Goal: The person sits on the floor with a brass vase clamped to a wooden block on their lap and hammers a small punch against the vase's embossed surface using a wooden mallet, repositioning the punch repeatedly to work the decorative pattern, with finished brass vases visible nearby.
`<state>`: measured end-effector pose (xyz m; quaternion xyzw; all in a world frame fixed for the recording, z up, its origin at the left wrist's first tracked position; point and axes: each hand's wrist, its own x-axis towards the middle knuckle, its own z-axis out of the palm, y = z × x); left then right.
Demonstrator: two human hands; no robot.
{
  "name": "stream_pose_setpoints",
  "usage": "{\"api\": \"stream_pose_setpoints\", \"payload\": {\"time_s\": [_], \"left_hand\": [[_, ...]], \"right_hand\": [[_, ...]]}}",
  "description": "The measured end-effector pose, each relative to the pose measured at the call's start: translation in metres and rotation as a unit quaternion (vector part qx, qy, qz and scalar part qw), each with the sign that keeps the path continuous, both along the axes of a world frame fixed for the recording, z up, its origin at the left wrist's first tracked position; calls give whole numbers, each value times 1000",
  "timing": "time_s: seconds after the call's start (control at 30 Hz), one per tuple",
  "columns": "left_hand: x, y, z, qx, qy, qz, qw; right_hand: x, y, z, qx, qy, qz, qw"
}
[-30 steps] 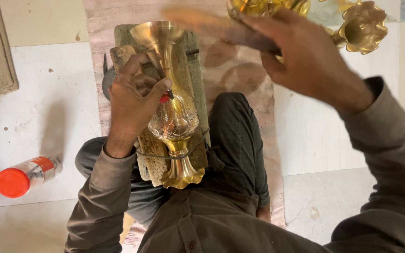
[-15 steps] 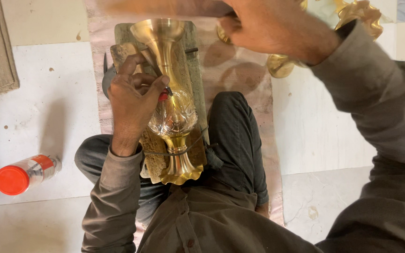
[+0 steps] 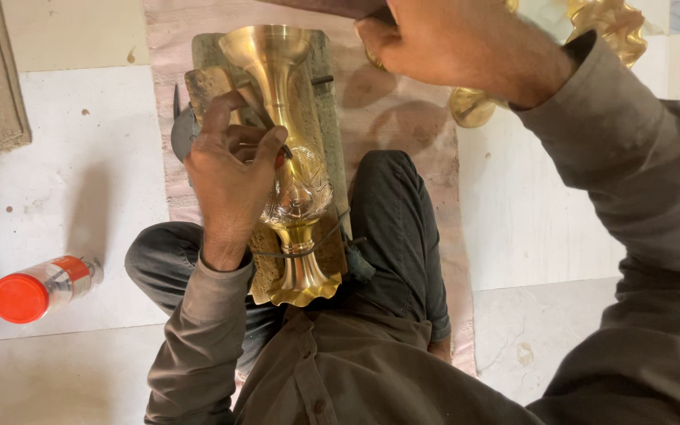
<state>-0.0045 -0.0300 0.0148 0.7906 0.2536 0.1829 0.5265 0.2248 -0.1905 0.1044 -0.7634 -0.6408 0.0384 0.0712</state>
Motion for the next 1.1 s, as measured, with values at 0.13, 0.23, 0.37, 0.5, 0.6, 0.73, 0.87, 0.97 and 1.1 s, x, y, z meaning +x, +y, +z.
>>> {"api": "stream_pose_setpoints", "payload": {"time_s": [0.13,0.23,0.37,0.5,0.6,0.73,0.87,0.97,1.1], "left_hand": [[0,-4,2,5,-5,17,1000],[-2,-7,2,7,-20,24,999],[-5,-12,1,35,-16,50,998],[-6,-14,-1,49,-23,57,997],[-7,-16,-3,30,-29,64,997],[-7,-18,-3,42,-37,66,996],[-7,-19,-3,57,-39,63,996],[-7,-20,-2,65,-33,72,995],[-7,-21,0,46,-36,78,995]], "right_hand": [[-2,-7,5,74,59,45,995],[-5,-7,9,40,59,12,997],[-7,-13,16,94,34,89,991],[-11,-15,13,14,-60,-12,998],[-13,-18,17,89,-80,47,992],[-16,-19,31,83,-32,40,995],[-18,-14,30,102,28,42,994],[-12,-13,26,33,29,61,997],[-9,-19,20,94,-34,50,994]]}}
